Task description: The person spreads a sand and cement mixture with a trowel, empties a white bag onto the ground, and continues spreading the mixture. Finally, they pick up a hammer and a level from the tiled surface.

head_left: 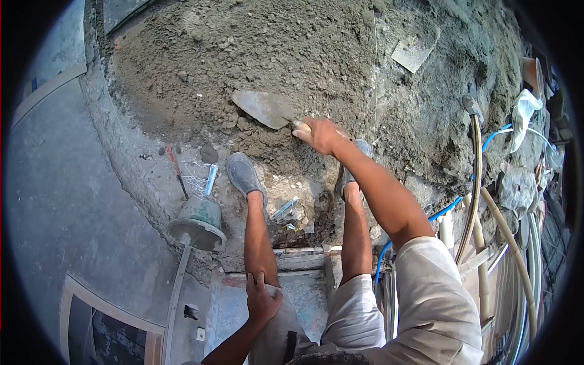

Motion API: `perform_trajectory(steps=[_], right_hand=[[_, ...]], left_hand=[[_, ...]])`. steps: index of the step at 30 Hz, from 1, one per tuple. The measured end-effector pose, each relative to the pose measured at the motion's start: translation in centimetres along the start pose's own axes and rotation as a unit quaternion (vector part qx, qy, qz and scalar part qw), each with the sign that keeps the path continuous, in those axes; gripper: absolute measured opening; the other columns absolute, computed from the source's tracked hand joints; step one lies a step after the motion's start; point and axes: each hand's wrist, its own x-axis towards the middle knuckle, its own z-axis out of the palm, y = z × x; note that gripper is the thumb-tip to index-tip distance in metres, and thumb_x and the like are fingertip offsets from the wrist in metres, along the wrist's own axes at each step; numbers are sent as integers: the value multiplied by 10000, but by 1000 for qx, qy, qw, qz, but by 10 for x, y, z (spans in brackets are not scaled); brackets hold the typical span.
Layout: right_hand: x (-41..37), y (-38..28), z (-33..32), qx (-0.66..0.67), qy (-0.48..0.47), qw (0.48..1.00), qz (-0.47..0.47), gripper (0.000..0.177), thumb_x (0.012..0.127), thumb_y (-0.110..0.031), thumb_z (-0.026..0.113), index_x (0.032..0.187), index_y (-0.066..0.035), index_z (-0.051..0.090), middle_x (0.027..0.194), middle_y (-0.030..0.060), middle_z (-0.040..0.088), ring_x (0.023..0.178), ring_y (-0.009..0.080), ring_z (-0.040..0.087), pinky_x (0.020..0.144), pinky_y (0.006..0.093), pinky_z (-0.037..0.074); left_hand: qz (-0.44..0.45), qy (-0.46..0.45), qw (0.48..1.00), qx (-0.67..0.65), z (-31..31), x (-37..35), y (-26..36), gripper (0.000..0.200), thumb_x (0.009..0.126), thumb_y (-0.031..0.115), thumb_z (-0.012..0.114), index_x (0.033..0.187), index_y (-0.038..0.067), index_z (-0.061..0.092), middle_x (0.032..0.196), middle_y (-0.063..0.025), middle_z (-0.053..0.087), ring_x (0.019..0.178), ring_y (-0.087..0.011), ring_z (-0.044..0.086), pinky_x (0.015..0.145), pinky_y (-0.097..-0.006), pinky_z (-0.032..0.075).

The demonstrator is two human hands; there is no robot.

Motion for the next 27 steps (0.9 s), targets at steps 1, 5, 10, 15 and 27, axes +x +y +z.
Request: perform_trajectory(steps=[1, 5, 10, 15, 27], right_hand=[[-24, 9, 3, -83, -34, 996, -14, 397, 918, -476, 475, 1131, -145, 522, 994, 192, 652, 905, 327, 651, 791, 432, 504], [-57, 78, 40, -264, -54, 961, -64, 216, 934, -322, 448, 1107, -201, 494, 984, 139, 649, 892, 317, 659, 735, 418, 525], [5, 57, -6, -390, 15, 918, -70, 169, 943, -355, 451, 953, -198, 511, 856, 96, 647, 754, 260, 674, 585, 393, 527], [36, 22, -53, -404, -4, 913, -54, 260, 947, -445, 447, 908, -194, 505, 735, 66, 627, 664, 225, 652, 547, 375, 512], [115, -59, -166, -380, 100, 917, -78, 639, 889, -650, 395, 1153, -96, 572, 873, 122, 652, 844, 177, 657, 735, 357, 556]], left_hand=[[-7, -5, 1000, 3, 2, 4, 1, 873, 661, 305, 756, 1379, 52, 327, 1371, -376, 271, 1244, -525, 329, 992, -534, 371], [-35, -34, 999, 13, -1, 11, 5, 865, 652, 303, 758, 1370, 45, 351, 1371, -367, 278, 1230, -525, 347, 970, -537, 397], [-46, -38, 998, 6, -3, 14, 4, 865, 646, 309, 761, 1365, 40, 362, 1376, -356, 282, 1233, -520, 347, 966, -540, 402], [-44, -34, 998, -2, -5, 15, 6, 869, 648, 311, 766, 1366, 42, 358, 1375, -353, 286, 1245, -518, 333, 969, -541, 400], [-49, -41, 998, -9, -11, 15, 7, 861, 651, 300, 765, 1365, 43, 358, 1368, -363, 288, 1240, -526, 334, 987, -531, 389]])
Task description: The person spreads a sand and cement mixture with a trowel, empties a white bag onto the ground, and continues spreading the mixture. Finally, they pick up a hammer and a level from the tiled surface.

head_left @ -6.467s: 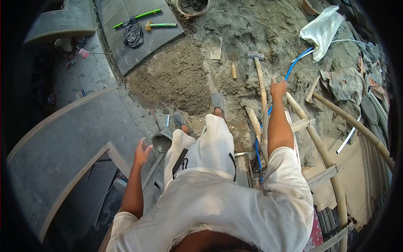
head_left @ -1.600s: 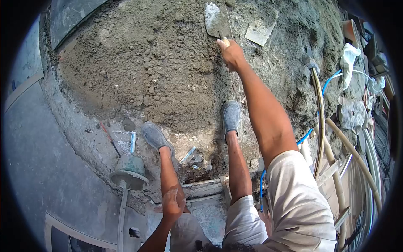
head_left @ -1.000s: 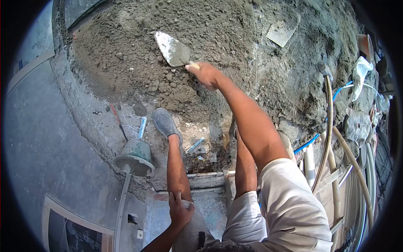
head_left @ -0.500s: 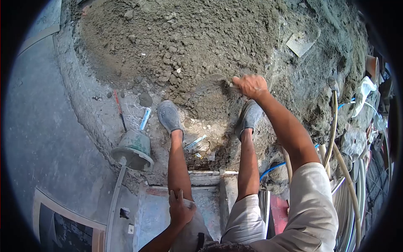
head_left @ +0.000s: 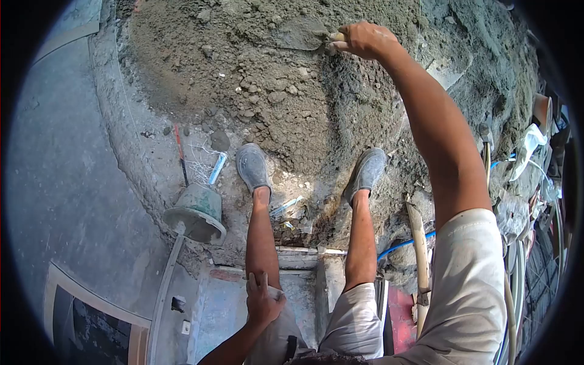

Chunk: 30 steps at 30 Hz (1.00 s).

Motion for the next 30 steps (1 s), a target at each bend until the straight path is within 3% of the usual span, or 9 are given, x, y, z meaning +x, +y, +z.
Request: perform_trajectory(steps=[3, 4, 5, 10, 11, 15, 20, 26, 30], right_hand=[[17, 23, -8, 180, 10, 982, -49, 752, 855, -684, 444, 1237, -45, 540, 864, 142, 640, 697, 183, 630, 649, 353, 554], [-1, 16, -32, 292, -19, 954, 66, 839, 827, -709, 475, 1311, -23, 488, 708, 126, 583, 533, 145, 522, 489, 327, 476], [5, 29, -35, 356, -53, 930, 70, 826, 842, -701, 467, 1268, 6, 507, 565, 60, 468, 460, 97, 400, 404, 299, 345], [15, 3, 0, 469, -190, 850, 146, 794, 865, -684, 438, 1154, 50, 529, 548, -12, 354, 472, 100, 303, 442, 308, 236], [12, -6, 13, 487, -212, 834, 148, 751, 857, -705, 428, 1019, 14, 571, 570, -2, 369, 476, 116, 311, 458, 311, 246], [-23, -47, 45, 457, -302, 830, 107, 666, 854, -705, 436, 718, -60, 525, 572, 35, 428, 474, 156, 394, 468, 343, 349], [-63, -87, 113, 382, -312, 865, 89, 704, 860, -676, 457, 708, -6, 607, 684, 179, 604, 674, 289, 619, 617, 428, 492], [-110, -110, 108, 109, -177, 978, -15, 599, 907, -629, 382, 1141, -97, 528, 932, 154, 682, 876, 310, 669, 757, 431, 527], [-51, -106, 59, -12, -169, 985, -44, 547, 922, -603, 366, 1067, -102, 530, 920, 116, 685, 862, 255, 675, 710, 392, 536]], left_hand=[[3, 3, 1000, -14, 0, 1, -3, 849, 655, 301, 759, 1360, 41, 365, 1367, -365, 289, 1239, -529, 334, 984, -533, 392], [1, -2, 1000, -13, -3, 0, -2, 842, 657, 300, 757, 1358, 41, 370, 1364, -366, 292, 1237, -530, 335, 983, -533, 393], [1, -4, 1000, -11, -5, 0, -1, 835, 658, 300, 754, 1356, 41, 374, 1362, -367, 295, 1235, -531, 337, 982, -533, 394], [7, 1, 1000, -13, -4, -1, -9, 831, 660, 302, 751, 1354, 42, 376, 1356, -368, 302, 1228, -534, 344, 979, -531, 398], [14, 8, 1000, -11, -3, 0, -9, 831, 661, 302, 750, 1355, 43, 375, 1356, -368, 302, 1227, -533, 345, 975, -530, 401], [22, 16, 1000, -12, -1, -1, -13, 837, 664, 305, 749, 1362, 46, 366, 1363, -362, 298, 1228, -529, 346, 973, -527, 405], [19, 13, 1000, -15, 2, -2, -15, 848, 666, 308, 749, 1370, 54, 352, 1372, -352, 291, 1238, -521, 341, 972, -522, 407], [4, 1, 1000, -14, 5, -1, -16, 851, 660, 316, 752, 1370, 61, 358, 1378, -354, 283, 1244, -523, 334, 958, -535, 415], [7, -2, 1000, -15, 3, -1, -18, 848, 657, 314, 753, 1364, 57, 363, 1376, -359, 284, 1241, -531, 331, 957, -539, 414]])
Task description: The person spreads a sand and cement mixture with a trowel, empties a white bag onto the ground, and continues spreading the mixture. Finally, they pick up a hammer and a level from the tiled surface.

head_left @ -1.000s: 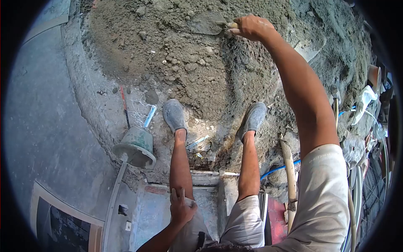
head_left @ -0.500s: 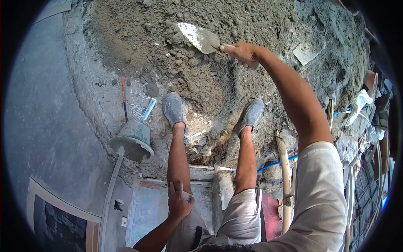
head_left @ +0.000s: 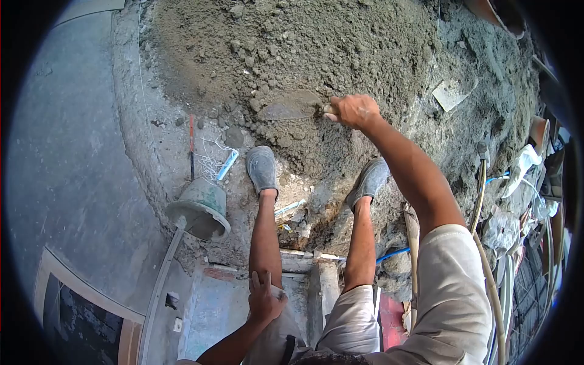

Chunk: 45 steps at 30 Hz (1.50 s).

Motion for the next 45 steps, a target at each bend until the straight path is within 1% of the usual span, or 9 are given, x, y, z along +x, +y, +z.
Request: perform_trajectory(steps=[5, 12, 15, 19, 22, 25, 29, 36, 45], right_hand=[[55, 26, -85, -3, 162, 986, 50, 560, 928, -594, 365, 1070, -102, 592, 903, 95, 679, 840, 246, 669, 726, 382, 542], [109, 53, -120, 30, 214, 973, 81, 696, 884, -675, 374, 1088, -55, 613, 984, 151, 668, 919, 261, 660, 800, 427, 533], [114, 59, -115, 96, 167, 978, 80, 774, 875, -701, 360, 1068, 11, 593, 894, 175, 656, 769, 237, 658, 707, 403, 539], [73, 56, -85, 401, 21, 909, 109, 783, 843, -705, 444, 1105, 27, 539, 609, 30, 434, 487, 104, 356, 424, 338, 377], [32, 39, -37, 415, -40, 901, 122, 848, 835, -717, 434, 1254, 18, 489, 766, 109, 583, 534, 153, 472, 532, 356, 500], [11, 32, 28, 346, -115, 924, 113, 831, 817, -736, 445, 1117, 27, 583, 761, 171, 618, 587, 201, 587, 627, 385, 530], [-21, 19, 97, 313, -71, 945, 66, 835, 832, -727, 426, 1020, 66, 607, 957, 286, 638, 949, 390, 627, 841, 440, 480], [-71, 10, 116, 134, -43, 988, 72, 602, 880, -660, 400, 1117, -142, 596, 967, 171, 673, 951, 307, 647, 807, 432, 510], [-4, 144, 8, 113, 177, 960, 187, 633, 883, -673, 378, 1045, -103, 600, 905, 140, 678, 851, 279, 667, 713, 410, 538]], left_hand=[[-9, -11, 1000, -16, -4, 2, 0, 853, 653, 308, 758, 1366, 53, 366, 1373, -363, 285, 1238, -536, 331, 957, -542, 412], [-12, -12, 999, -44, -12, 3, -2, 843, 654, 300, 753, 1365, 50, 376, 1378, -355, 286, 1240, -533, 331, 966, -541, 404], [-19, -26, 998, -62, -13, 3, -3, 827, 668, 277, 746, 1360, 33, 365, 1370, -364, 288, 1258, -512, 319, 1020, -513, 348], [-7, -2, 997, -81, -6, 2, -12, 810, 670, 278, 733, 1355, 36, 374, 1365, -364, 295, 1245, -524, 327, 998, -527, 370], [2, 7, 996, -88, -4, 3, -13, 784, 677, 281, 715, 1346, 32, 390, 1357, -373, 298, 1234, -539, 332, 978, -542, 391], [6, 16, 996, -83, 0, 1, -15, 770, 685, 279, 700, 1345, 29, 391, 1353, -375, 300, 1234, -537, 333, 977, -542, 391], [2, 15, 997, -70, 1, 0, -14, 765, 691, 276, 695, 1347, 28, 390, 1351, -374, 303, 1238, -534, 332, 986, -534, 386], [-8, -3, 998, -59, 8, -1, -12, 818, 682, 264, 726, 1375, 38, 355, 1393, -356, 267, 1277, -500, 309, 1029, -502, 337], [-6, 1, 1000, -11, 13, -1, -3, 798, 681, 296, 726, 1359, 53, 383, 1382, -359, 279, 1251, -509, 338, 985, -501, 396]])
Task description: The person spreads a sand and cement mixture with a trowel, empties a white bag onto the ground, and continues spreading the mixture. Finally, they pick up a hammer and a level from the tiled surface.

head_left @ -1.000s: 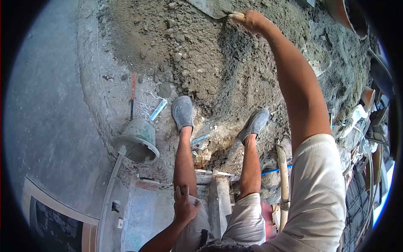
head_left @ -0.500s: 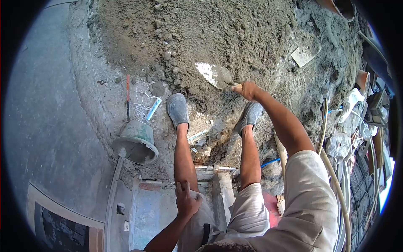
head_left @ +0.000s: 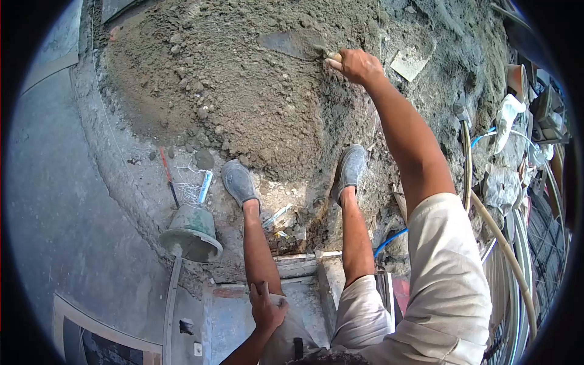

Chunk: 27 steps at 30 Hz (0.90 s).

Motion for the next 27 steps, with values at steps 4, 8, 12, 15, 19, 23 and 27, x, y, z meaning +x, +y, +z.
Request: perform_trajectory(steps=[4, 8, 12, 15, 19, 23, 27], right_hand=[[31, 19, -3, 38, -3, 998, 42, 707, 882, -692, 349, 1093, -63, 596, 1054, 144, 651, 990, 271, 633, 823, 422, 515], [28, 23, -1, 97, -18, 991, 85, 728, 879, -699, 343, 1160, -69, 578, 1150, 144, 618, 1084, 287, 588, 907, 418, 477], [12, 38, 3, 161, -14, 980, 119, 712, 902, -651, 351, 1189, -35, 561, 1151, 221, 599, 1071, 364, 576, 919, 454, 452], [11, 55, 10, 253, 41, 955, 152, 759, 875, -673, 419, 1030, 52, 583, 829, 244, 644, 670, 343, 644, 647, 430, 510], [-12, 19, -1, 393, 22, 890, 228, 710, 895, -639, 417, 1037, 35, 590, 849, 250, 645, 711, 356, 640, 673, 438, 496], [-23, -46, -8, 270, 87, 951, 122, 604, 913, -577, 424, 1154, -40, 561, 1010, 254, 637, 963, 388, 615, 835, 467, 472], [42, -42, 7, 232, 112, 962, 89, 556, 914, -568, 426, 1192, -102, 550, 1102, 203, 631, 1044, 362, 598, 886, 448, 472]], left_hand=[[-3, 2, 1000, 12, 0, -1, 5, 803, 678, 300, 728, 1362, 59, 382, 1382, -358, 279, 1249, -512, 339, 984, -504, 395], [-8, 0, 1000, 17, -2, -1, 8, 833, 659, 261, 744, 1364, 44, 357, 1384, -357, 273, 1254, -499, 338, 1012, -498, 357], [-15, -13, 1000, 15, -3, 1, 9, 822, 662, 263, 740, 1361, 47, 364, 1387, -358, 271, 1256, -501, 336, 1014, -498, 355], [-10, -4, 1000, 10, -3, 1, 7, 812, 663, 265, 737, 1357, 50, 373, 1387, -359, 271, 1255, -504, 335, 1013, -499, 355], [0, 10, 1000, 2, -1, -3, 0, 807, 662, 265, 735, 1353, 51, 379, 1386, -359, 273, 1254, -505, 334, 1014, -501, 355], [-8, -5, 1000, 5, -5, 3, 6, 798, 667, 278, 727, 1352, 50, 388, 1384, -356, 275, 1258, -505, 330, 1008, -502, 368], [-1, -2, 1000, 21, 1, 2, 0, 792, 677, 294, 723, 1354, 46, 395, 1388, -349, 273, 1267, -503, 320, 1006, -501, 373]])
